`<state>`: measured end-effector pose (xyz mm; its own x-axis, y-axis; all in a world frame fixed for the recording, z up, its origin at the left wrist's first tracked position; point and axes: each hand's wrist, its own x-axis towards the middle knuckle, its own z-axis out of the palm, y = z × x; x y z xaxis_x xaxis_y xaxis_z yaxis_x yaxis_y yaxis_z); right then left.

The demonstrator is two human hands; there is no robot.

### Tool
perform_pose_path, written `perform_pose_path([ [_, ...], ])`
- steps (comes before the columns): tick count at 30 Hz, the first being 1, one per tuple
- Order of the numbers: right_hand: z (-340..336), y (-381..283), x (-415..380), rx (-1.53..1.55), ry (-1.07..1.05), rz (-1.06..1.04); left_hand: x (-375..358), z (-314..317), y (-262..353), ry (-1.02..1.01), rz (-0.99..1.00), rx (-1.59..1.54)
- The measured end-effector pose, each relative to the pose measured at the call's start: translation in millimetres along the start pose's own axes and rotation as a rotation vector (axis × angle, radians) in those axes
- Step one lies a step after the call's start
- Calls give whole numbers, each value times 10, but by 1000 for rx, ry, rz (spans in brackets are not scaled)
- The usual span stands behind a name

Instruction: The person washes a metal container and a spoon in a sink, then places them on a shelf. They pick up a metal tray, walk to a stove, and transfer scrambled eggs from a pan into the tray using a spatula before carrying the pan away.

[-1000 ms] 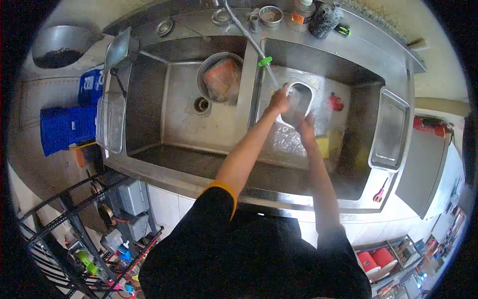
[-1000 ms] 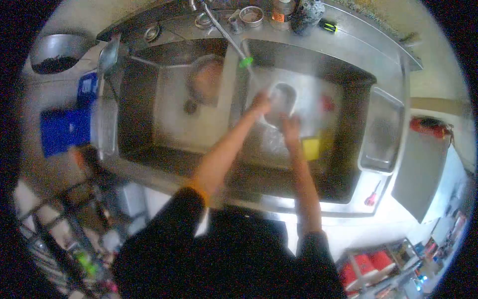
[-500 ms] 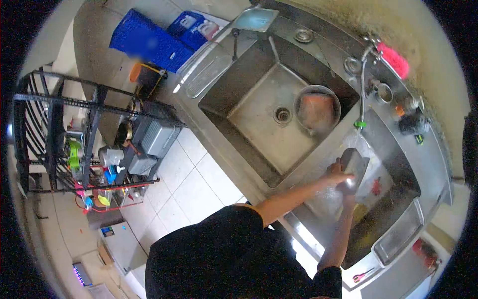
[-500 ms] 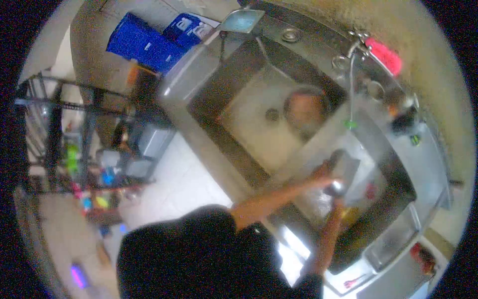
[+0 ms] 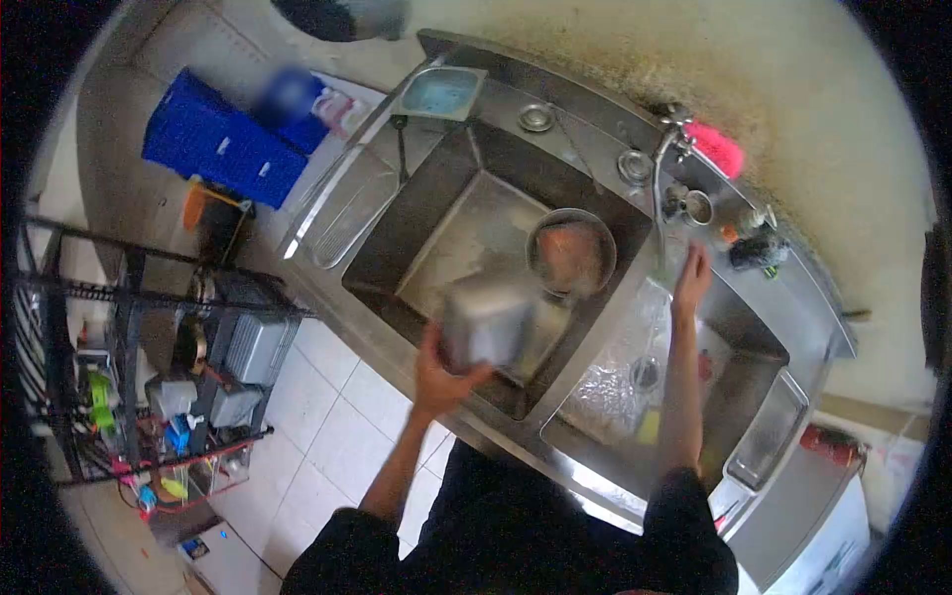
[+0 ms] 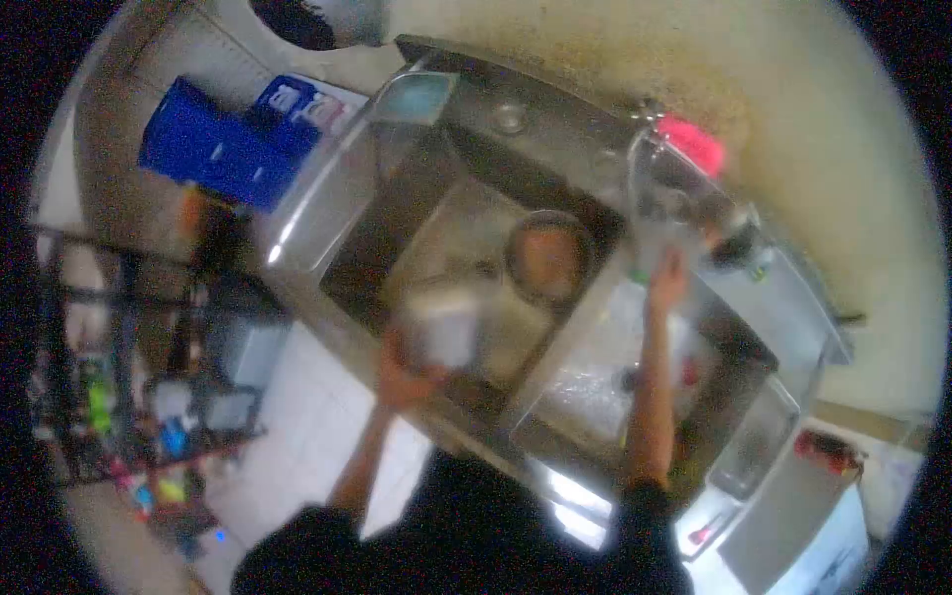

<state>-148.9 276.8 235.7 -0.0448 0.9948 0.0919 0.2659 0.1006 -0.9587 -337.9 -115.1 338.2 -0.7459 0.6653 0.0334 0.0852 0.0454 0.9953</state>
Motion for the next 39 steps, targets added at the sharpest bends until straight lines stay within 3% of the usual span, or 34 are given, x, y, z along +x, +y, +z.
perform_pose_path([
  [1,127,299,560,55,-191,-158,-68,-312,-260,120,-33,82],
  [2,406,-323,640,319,-194,-225,-58,-601,-241,143,-109,51],
  [3,560,-771,717,298,-221,-264,-51,-846,-207,165,-187,24],
  [5,859,-607,1216,213,-222,-516,-68,-1211,-82,209,-140,87],
  [7,921,-416,1437,31,-172,-484,-169,-1533,-15,393,-313,55],
  [9,865,-459,1468,-139,-117,-475,-221,-1880,-93,344,-241,24],
  [11,815,-609,1492,-197,-215,-268,-201,-2178,-209,398,-327,55],
  [13,821,-564,1709,-349,-152,-312,-83,-2267,-157,385,-324,7],
  [15,755,-658,1774,-434,-269,-22,10,-2272,-173,377,-321,-43],
  [16,721,-643,1737,-326,-260,78,16,-2280,-244,439,-365,-77],
  [17,661,-605,1647,-327,-248,82,52,-2282,-283,502,-406,-111],
  [21,557,-179,1353,-247,724,-70,366,-2092,-164,359,-356,-149],
  [22,668,-52,1401,-237,736,-68,425,-2011,-112,341,-364,-185],
  [24,924,35,1295,-379,646,-721,494,-1942,-178,298,-352,-271],
  [26,1266,-367,1174,-559,88,22,527,-1929,-221,233,-367,-227],
  [29,926,-587,928,144,286,-34,645,-1955,-431,122,-407,-139],
  [31,1059,-690,844,135,190,-215,655,-1863,-424,178,-448,-222],
  [33,1109,-913,816,26,-27,-171,723,-1639,-280,177,-392,-189],
  [34,991,-1035,757,155,-81,-2,706,-1713,-388,186,-454,-186],
  [39,616,-828,790,220,8,8,691,-1734,-581,201,-492,-163],
])
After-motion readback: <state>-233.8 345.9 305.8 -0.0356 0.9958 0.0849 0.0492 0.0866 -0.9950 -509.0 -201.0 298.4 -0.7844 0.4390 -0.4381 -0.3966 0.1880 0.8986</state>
